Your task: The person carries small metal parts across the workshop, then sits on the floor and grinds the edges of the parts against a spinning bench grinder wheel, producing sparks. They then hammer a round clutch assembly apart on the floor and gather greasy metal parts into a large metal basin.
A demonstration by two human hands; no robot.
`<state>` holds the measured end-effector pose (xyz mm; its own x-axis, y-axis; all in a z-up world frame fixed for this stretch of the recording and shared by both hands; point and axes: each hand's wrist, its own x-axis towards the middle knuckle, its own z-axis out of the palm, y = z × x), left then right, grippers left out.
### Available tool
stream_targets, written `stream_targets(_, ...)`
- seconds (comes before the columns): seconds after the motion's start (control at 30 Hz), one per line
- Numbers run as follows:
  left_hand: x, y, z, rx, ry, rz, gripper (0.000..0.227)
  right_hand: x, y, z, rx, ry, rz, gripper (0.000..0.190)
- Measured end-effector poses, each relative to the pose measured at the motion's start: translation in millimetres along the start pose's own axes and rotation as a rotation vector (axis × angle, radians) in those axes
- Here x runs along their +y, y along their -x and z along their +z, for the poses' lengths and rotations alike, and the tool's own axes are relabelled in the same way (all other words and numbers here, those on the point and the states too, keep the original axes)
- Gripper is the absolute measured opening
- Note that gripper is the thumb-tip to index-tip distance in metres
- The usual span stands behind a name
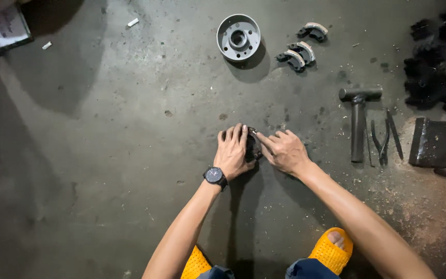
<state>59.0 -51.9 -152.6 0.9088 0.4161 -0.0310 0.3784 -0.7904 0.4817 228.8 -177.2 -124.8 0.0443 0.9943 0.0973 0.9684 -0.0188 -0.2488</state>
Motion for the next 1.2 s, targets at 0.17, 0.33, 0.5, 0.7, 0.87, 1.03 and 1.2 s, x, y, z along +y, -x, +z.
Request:
stream_targets(0.17,1.9,-2.6,-6.7,-0.038,-0.011,0.001,0.112,3.8,-0.1,4.4,-0.008,0.027,-0.021,0.041)
stream_targets(0.33,10.2,1.9,-7.8,-0.023,0.034,-0.056,0.101,18.2,-13.7,-1.1,-0.121,0.085,-0.157,0.044)
stream_targets(0.5,-10.4,-10.9,23.5,0.138,0.237,-0.159,0.054,41.7,-38.8,2.0,-0.432,0.292,-0.373,0.056)
stream_targets(0.7,-17.2,-33.5,35.0,0.184,0.475,-0.341,0.023,34.6,-71.9,-18.5,-0.788,0.261,-0.423,0.058)
stream_targets(0.87,-13.5,-38.0,27.5,0.185,0.489,-0.391,0.02,35.0,-82.2,-21.3,-0.886,0.192,-0.347,0.052)
stream_targets(1.03,-9.8,-37.7,26.7,0.151,0.502,-0.433,0.022,23.1,-95.8,-30.2,-0.919,0.136,-0.219,0.042)
stream_targets(1.2,-11.3,-34.9,36.1,0.22,0.482,-0.408,0.024,14.1,-65.7,2.4,-0.591,-0.229,0.447,0.024)
